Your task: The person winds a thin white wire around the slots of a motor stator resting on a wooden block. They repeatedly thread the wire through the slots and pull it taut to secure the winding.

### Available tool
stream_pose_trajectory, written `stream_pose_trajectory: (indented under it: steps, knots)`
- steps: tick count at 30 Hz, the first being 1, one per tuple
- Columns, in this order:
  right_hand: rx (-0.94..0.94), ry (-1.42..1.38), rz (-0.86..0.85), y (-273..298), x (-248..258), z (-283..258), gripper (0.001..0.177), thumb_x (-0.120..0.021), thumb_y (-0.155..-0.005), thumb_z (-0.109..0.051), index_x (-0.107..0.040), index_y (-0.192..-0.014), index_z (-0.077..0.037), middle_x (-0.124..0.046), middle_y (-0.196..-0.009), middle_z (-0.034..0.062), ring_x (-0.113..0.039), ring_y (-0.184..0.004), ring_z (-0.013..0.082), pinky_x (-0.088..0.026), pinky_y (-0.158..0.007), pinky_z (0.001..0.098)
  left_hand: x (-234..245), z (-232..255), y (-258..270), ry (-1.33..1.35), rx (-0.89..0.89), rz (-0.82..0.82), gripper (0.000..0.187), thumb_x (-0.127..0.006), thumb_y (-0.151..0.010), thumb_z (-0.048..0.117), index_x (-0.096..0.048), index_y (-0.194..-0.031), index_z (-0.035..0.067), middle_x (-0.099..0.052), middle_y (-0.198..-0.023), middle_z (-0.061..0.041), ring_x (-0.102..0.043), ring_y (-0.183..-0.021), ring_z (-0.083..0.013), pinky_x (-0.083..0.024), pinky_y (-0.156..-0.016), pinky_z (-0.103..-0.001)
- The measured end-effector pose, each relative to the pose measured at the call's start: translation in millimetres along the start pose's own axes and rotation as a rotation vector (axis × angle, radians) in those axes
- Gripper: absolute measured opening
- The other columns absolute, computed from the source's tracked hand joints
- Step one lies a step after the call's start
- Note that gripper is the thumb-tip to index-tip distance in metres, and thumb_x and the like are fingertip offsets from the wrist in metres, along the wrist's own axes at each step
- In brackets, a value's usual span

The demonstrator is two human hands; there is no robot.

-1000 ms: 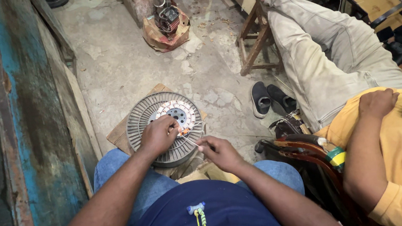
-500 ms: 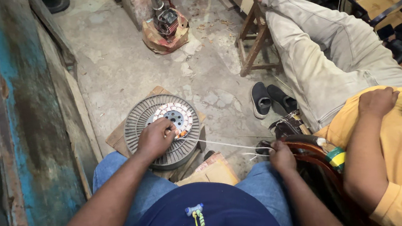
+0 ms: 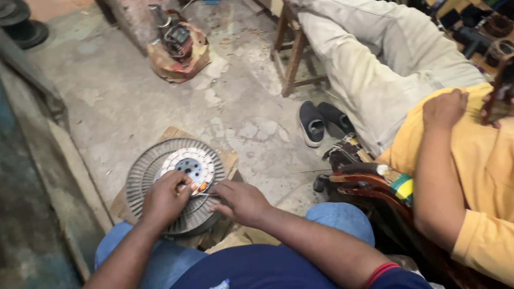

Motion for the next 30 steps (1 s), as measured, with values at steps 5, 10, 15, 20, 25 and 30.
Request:
stream_pose_trajectory:
  steps: [5,10,15,20,25,30]
  knots:
    - [0.007,0.048,0.022,2.7,-6.9,17.0,0.018,-0.070,-0.093,-0.023,-0.069,-0.109,-0.014,-0.069,-0.103,0.0062,-0.069,-0.095,0.0297,-0.055,-0.078,0.0422,0.3,2.1,-1.8,-0.016,0.030,-0.010,0.020,-0.077,-0.084,0.028,-0.071,-0.092,0.010,-0.069,-0.091,-0.008,-0.068,-0.081,-0.0268,-0.053,-0.072,-0.041]
    - [0.110,0.019,0.087,8.9,-8.6,23.6,0.014,-0.070,-0.091,-0.016,-0.067,-0.104,-0.012,-0.067,-0.101,0.0069,-0.068,-0.095,0.0297,-0.054,-0.079,0.0423,2.4,6.8,-3.2,-0.008,0.091,-0.046,0.021,-0.076,-0.084,0.029,-0.071,-0.094,0.011,-0.070,-0.092,-0.007,-0.069,-0.079,-0.0238,-0.053,-0.073,-0.040]
    - [0.047,-0.055,0.047,28.3,-2.8,23.6,0.011,-0.068,-0.096,-0.015,-0.065,-0.104,-0.009,-0.064,-0.099,0.0105,-0.066,-0.092,0.0326,-0.053,-0.077,0.0435,3.2,8.4,-3.7,-0.005,0.116,-0.061,0.021,-0.076,-0.085,0.029,-0.071,-0.095,0.011,-0.070,-0.093,-0.005,-0.069,-0.079,-0.0229,-0.054,-0.073,-0.039]
    - [-0.057,-0.150,-0.178,50.5,-3.7,30.0,0.011,-0.063,-0.099,-0.019,-0.064,-0.103,-0.009,-0.065,-0.099,0.0111,-0.066,-0.092,0.0340,-0.052,-0.078,0.0451,4.6,7.2,-2.3,-0.042,0.094,-0.083,0.019,-0.075,-0.086,0.029,-0.071,-0.096,0.013,-0.070,-0.094,-0.005,-0.069,-0.080,-0.0237,-0.054,-0.072,-0.040]
    - [-0.106,-0.283,-0.326,50.1,-15.0,34.1,0.016,-0.061,-0.100,-0.021,-0.065,-0.107,-0.007,-0.069,-0.103,0.0126,-0.068,-0.099,0.0330,-0.053,-0.083,0.0442,2.0,10.9,-1.7,-0.081,0.069,-0.053,0.021,-0.075,-0.086,0.031,-0.069,-0.096,0.013,-0.069,-0.093,-0.007,-0.069,-0.082,-0.0258,-0.053,-0.073,-0.042]
    - [-0.109,-0.416,-0.459,37.9,-20.2,16.5,0.026,-0.060,-0.099,-0.018,-0.071,-0.121,-0.010,-0.072,-0.114,0.0137,-0.070,-0.105,0.0308,-0.054,-0.090,0.0401,2.3,13.9,3.6,-0.080,-0.001,0.018,0.021,-0.074,-0.087,0.029,-0.067,-0.096,0.011,-0.068,-0.094,-0.008,-0.068,-0.084,-0.0294,-0.053,-0.073,-0.044]
Point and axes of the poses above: each hand's wrist, its own y-axis away from the middle knuckle, its own x-axis out of the back of the hand, z = x × y, the point moved 2 cm from there along -y, towards the middle knuckle
